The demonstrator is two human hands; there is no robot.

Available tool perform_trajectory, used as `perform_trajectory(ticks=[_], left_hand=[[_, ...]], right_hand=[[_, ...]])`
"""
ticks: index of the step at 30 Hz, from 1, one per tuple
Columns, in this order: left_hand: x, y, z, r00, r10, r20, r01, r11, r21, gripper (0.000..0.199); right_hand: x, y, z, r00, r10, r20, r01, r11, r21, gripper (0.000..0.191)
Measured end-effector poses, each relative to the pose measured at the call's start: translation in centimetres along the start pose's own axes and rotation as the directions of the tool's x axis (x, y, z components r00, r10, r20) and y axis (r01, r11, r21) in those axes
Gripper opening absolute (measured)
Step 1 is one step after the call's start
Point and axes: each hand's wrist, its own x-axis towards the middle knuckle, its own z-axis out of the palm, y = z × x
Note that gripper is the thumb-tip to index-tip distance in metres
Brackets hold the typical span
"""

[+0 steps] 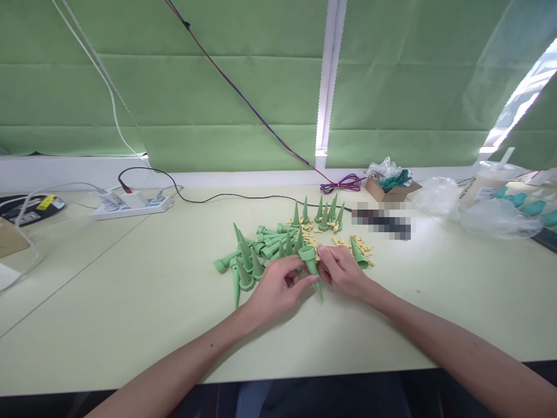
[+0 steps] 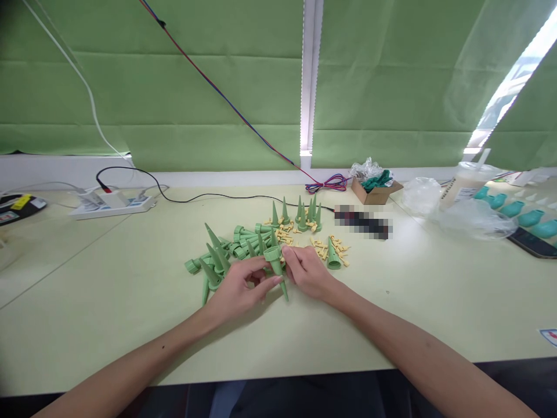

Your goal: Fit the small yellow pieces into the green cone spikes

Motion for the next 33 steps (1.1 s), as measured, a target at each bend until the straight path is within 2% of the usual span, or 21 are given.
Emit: perform_trajectory(ticks=[5,8,11,18,25,30,33], left_hand=[[-0.1,-0.8,0.2,0.982,0.180,-0.055,-0.167,0.969,0.184,0.031],[-0.1,-1.0,0.2,0.962,0.270,-0.034,-0.257,0.943,0.212,0.027],[-0.1,-1.1,0.2,0.953,0.301,-0.027,-0.287,0.930,0.230,0.027],[-0.1,-1.0,0.3,0.953,0.299,-0.051,-0.276,0.925,0.260,0.025],[0.0,-0.7,0.2,0.961,0.265,-0.078,-0.235,0.934,0.269,0.019],[-0.1,-0.4,0.1,0.973,0.207,-0.102,-0.176,0.951,0.254,0.014],[-0.1,0.0,0.0,0.981,0.158,-0.115,-0.135,0.973,0.187,0.021]], right_hand=[[0.0,-0.6,0.0,1.000,0.017,0.017,-0.017,1.000,0.010,0.066],[0.0,-0.7,0.0,1.000,0.020,0.017,-0.020,1.000,-0.006,0.066],[0.0,-0.6,0.0,1.000,0.010,0.006,-0.010,0.999,-0.035,0.065],[-0.1,-0.4,0.2,0.997,-0.039,-0.062,0.034,0.996,-0.083,0.062],[-0.2,-0.2,0.5,0.974,-0.149,-0.172,0.117,0.976,-0.185,0.053],[-0.4,-0.3,0.4,0.951,-0.181,-0.249,0.132,0.971,-0.199,0.046],[-0.4,-0.4,0.2,0.947,-0.189,-0.259,0.132,0.966,-0.221,0.045]])
